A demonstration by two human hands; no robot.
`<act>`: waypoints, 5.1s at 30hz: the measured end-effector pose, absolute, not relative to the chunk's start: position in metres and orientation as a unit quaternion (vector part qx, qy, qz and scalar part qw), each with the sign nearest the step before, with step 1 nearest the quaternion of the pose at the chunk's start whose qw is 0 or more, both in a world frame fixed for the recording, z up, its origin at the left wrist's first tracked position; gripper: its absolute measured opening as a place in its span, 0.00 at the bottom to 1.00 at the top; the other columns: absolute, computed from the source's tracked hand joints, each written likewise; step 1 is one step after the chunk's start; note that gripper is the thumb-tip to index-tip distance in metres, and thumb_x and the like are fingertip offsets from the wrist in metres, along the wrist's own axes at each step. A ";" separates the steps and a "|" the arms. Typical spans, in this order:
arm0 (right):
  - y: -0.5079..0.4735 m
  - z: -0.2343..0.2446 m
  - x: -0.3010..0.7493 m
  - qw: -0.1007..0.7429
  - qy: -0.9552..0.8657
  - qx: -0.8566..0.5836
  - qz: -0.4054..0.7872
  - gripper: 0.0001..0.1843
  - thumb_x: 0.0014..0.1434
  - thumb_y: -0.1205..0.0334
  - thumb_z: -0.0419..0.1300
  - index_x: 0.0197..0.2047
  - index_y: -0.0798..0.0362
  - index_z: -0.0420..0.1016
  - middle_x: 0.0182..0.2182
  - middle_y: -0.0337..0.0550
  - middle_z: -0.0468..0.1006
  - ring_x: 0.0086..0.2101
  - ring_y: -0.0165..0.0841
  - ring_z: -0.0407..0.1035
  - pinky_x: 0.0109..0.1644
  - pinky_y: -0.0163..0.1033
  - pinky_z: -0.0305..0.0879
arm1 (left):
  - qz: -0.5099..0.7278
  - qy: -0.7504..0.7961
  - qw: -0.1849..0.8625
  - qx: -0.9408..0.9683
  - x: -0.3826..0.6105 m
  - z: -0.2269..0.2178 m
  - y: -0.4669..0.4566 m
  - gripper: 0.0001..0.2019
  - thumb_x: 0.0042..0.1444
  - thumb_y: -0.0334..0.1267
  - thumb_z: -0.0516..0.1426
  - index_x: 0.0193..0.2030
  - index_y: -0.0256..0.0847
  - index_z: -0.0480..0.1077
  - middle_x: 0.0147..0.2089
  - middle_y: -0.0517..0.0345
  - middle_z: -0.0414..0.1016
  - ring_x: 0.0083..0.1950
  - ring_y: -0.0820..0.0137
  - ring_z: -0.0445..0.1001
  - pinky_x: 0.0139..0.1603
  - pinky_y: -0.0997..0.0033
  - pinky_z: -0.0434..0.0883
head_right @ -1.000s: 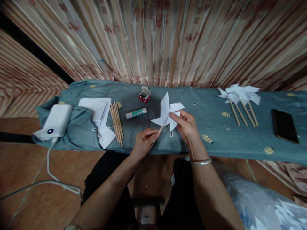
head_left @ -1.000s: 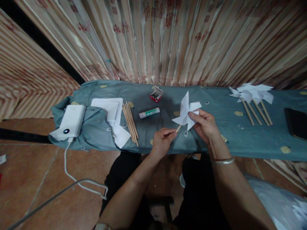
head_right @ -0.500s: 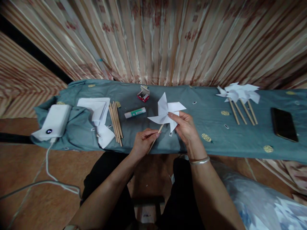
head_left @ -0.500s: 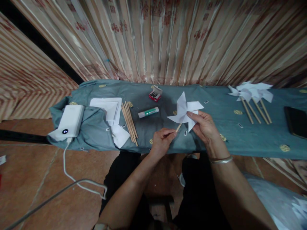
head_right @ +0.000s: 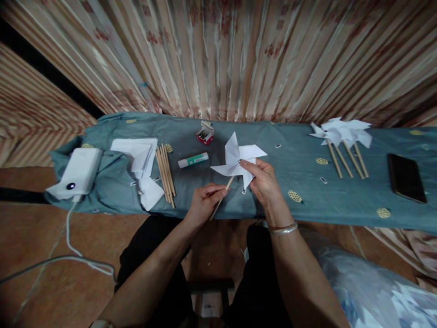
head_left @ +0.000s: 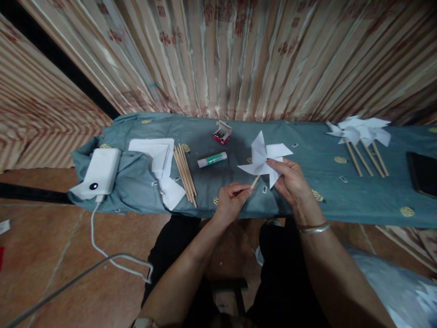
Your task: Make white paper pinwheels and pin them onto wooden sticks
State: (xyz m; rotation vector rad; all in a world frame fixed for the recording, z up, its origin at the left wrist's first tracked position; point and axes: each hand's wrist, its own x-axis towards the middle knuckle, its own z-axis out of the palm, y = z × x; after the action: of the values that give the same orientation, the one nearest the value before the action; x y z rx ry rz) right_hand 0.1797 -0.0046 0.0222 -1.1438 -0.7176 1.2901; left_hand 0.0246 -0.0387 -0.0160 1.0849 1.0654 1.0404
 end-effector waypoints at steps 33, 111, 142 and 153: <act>-0.005 0.019 0.181 0.599 -0.296 -0.496 0.555 0.11 0.36 0.60 0.74 0.26 0.52 0.81 0.26 0.40 0.83 0.27 0.35 0.76 0.40 0.42 0.75 | 0.426 0.454 0.691 0.368 0.026 -0.011 -0.039 0.07 0.42 0.38 0.67 0.29 0.39 0.81 0.29 0.56 0.79 0.31 0.71 0.71 0.36 0.71 0.66; -0.011 0.022 0.181 0.519 -0.325 -0.508 0.606 0.18 0.33 0.52 0.77 0.25 0.54 0.80 0.22 0.40 0.81 0.21 0.23 0.72 0.26 0.26 0.68 | 0.477 0.456 0.677 0.327 0.027 -0.017 -0.034 0.12 0.37 0.40 0.70 0.31 0.38 0.81 0.30 0.55 0.81 0.31 0.71 0.73 0.38 0.70 0.69; 0.005 0.030 0.238 0.686 -0.241 -0.430 0.536 0.16 0.40 0.52 0.75 0.25 0.52 0.75 0.22 0.35 0.78 0.17 0.21 0.62 0.16 0.26 0.58 | 0.508 0.365 0.734 0.264 0.096 0.032 -0.010 0.11 0.39 0.40 0.69 0.31 0.37 0.81 0.30 0.55 0.79 0.30 0.75 0.70 0.36 0.73 0.68; 0.011 0.029 0.241 0.694 -0.263 -0.481 0.467 0.17 0.39 0.49 0.74 0.30 0.49 0.79 0.30 0.36 0.82 0.27 0.22 0.73 0.27 0.24 0.68 | 0.441 0.429 0.672 0.412 0.060 0.010 0.010 0.08 0.37 0.37 0.68 0.27 0.39 0.81 0.24 0.59 0.77 0.27 0.74 0.69 0.33 0.73 0.66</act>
State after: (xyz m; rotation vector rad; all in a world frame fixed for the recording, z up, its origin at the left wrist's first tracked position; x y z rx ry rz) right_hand 0.2406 0.0112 0.0292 -1.0748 -0.5861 1.0422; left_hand 0.0601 0.0098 0.0098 0.9279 0.9672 0.9928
